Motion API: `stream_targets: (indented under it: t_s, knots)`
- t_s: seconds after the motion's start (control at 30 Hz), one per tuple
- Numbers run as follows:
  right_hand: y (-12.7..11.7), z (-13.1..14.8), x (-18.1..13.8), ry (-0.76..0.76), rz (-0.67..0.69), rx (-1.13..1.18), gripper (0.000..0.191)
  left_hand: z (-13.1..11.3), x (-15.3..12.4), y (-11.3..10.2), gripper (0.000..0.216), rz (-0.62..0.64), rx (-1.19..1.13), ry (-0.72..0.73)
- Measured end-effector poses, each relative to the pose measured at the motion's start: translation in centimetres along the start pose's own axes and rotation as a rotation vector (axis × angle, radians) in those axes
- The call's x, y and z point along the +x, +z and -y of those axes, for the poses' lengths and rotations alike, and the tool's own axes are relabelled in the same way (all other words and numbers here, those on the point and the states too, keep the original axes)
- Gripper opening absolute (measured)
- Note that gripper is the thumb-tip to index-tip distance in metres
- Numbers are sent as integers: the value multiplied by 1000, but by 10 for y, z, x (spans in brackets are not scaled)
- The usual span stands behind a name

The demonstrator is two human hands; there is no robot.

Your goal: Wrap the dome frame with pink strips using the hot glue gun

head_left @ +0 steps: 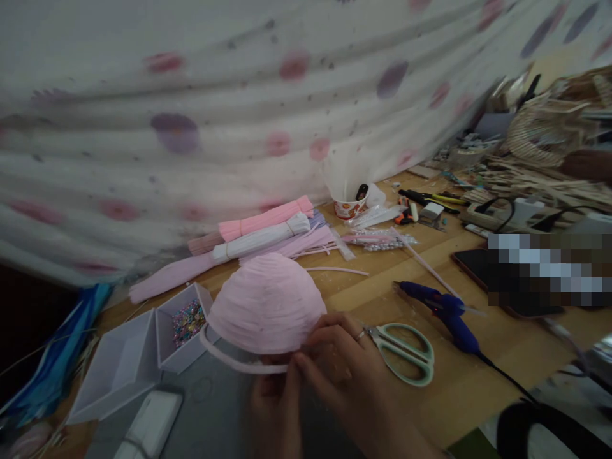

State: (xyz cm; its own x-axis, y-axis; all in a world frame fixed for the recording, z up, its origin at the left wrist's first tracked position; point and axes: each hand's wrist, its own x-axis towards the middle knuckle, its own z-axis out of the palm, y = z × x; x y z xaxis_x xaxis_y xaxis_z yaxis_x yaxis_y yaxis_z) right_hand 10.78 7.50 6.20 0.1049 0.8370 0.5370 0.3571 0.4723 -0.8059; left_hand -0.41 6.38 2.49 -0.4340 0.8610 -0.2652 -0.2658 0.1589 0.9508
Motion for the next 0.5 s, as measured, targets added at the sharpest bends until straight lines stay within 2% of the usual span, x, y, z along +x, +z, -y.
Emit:
stream_targets:
  t_s: [0.27,0.5]
  knots:
    - [1,2,2,70,24,-31,16,3,2,5,37,88,-9,-29]
    - [1,2,1,65,61,-11,15,3,5,-3,32,53,52,3]
